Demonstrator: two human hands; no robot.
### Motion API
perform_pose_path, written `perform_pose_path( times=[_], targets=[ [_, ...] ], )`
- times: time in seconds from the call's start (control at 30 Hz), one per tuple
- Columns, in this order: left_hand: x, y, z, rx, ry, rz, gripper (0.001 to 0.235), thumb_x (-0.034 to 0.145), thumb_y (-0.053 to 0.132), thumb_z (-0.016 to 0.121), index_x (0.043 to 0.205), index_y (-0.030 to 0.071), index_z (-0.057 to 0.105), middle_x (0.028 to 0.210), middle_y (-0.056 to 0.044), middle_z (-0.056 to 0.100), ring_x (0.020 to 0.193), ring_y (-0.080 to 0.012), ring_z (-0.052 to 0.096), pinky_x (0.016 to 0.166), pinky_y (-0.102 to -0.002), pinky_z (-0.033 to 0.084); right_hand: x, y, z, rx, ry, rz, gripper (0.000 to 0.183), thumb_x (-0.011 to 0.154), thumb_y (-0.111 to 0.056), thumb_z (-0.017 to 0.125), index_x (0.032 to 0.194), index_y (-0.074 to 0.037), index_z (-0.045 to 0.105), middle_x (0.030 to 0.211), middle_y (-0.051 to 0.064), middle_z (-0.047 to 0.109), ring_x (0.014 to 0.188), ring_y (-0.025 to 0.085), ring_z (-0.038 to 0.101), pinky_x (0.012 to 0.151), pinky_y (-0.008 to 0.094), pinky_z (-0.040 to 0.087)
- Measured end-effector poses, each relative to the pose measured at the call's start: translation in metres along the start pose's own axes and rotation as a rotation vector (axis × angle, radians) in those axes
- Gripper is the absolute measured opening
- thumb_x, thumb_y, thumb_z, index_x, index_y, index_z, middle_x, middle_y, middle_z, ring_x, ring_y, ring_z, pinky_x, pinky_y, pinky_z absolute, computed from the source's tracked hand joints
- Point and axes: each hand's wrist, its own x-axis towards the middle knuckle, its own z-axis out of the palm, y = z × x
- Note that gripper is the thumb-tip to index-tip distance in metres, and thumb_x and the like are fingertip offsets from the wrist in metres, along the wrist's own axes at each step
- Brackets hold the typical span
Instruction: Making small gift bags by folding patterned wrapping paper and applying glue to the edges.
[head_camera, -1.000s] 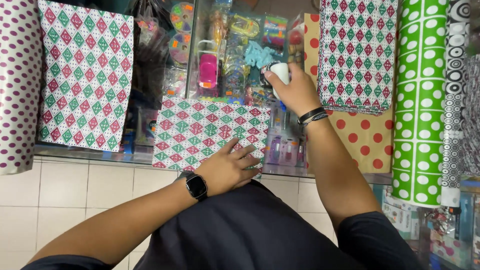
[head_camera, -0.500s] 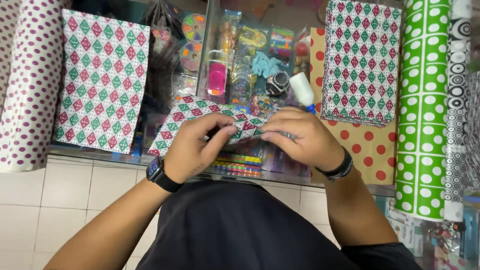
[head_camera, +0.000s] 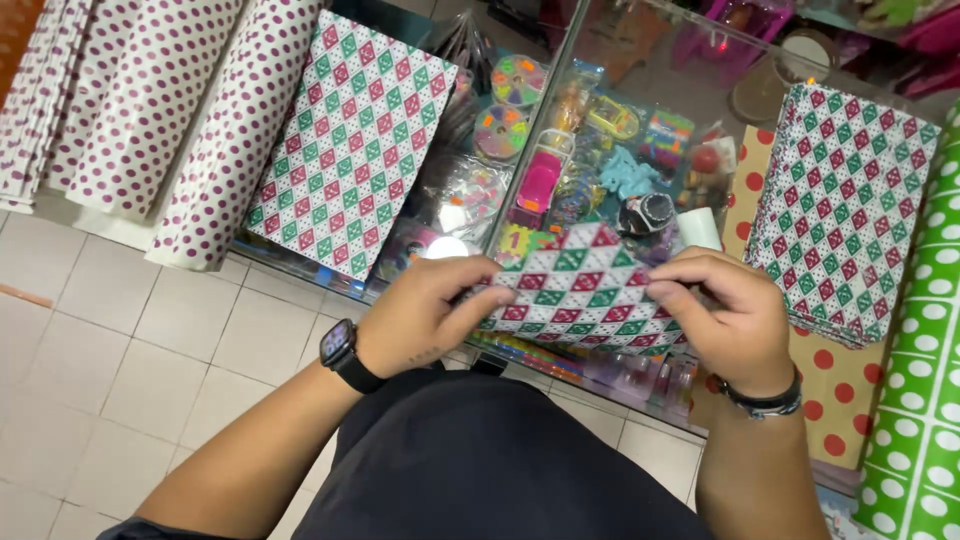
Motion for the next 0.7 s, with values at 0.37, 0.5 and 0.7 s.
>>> perform_pose_path(
  times=[0.37, 0.5, 0.7],
  targets=[
    [-0.009, -0.144, -0.100, -0.074, 0.257, -0.401, 0.012, 0.103, 0.021, 0.066, 0.107, 0.013, 0.073, 0.063, 0.002, 0.060, 0.071, -0.0129, 0.058, 0.074, -0.033, 0.050, 0.055, -0.003, 0.100, 0.551, 0.016, 0.352, 0.039, 0.100, -0.019, 0.059, 0.130, 0.006, 0.058, 0.097, 0.021, 0.075, 0.074, 0.022, 0.075, 0.054, 0.024, 0.059],
    [0.008, -0.190, -0.146, -0.031, 0.275, -0.493, 0.013, 0.105, 0.025, 0.063, 0.107, 0.015, 0.070, 0.067, 0.006, 0.062, 0.069, -0.0123, 0.058, 0.075, -0.031, 0.046, 0.062, 0.002, 0.158, 0.518, -0.033, 0.456, 0.048, 0.097, -0.015, 0.065, 0.138, 0.006, 0.054, 0.110, 0.024, 0.072, 0.087, 0.023, 0.072, 0.064, 0.028, 0.061],
    [0.042, -0.258, -0.166, 0.290, 0.336, -0.471, 0.024, 0.108, 0.035, 0.060, 0.114, 0.013, 0.066, 0.093, -0.017, 0.071, 0.100, -0.0370, 0.068, 0.087, -0.049, 0.051, 0.047, 0.015, 0.223, 0.595, -0.116, 0.643, 0.051, 0.095, -0.017, 0.069, 0.141, 0.000, 0.055, 0.112, 0.019, 0.073, 0.075, 0.016, 0.074, 0.052, 0.021, 0.058]
  ],
)
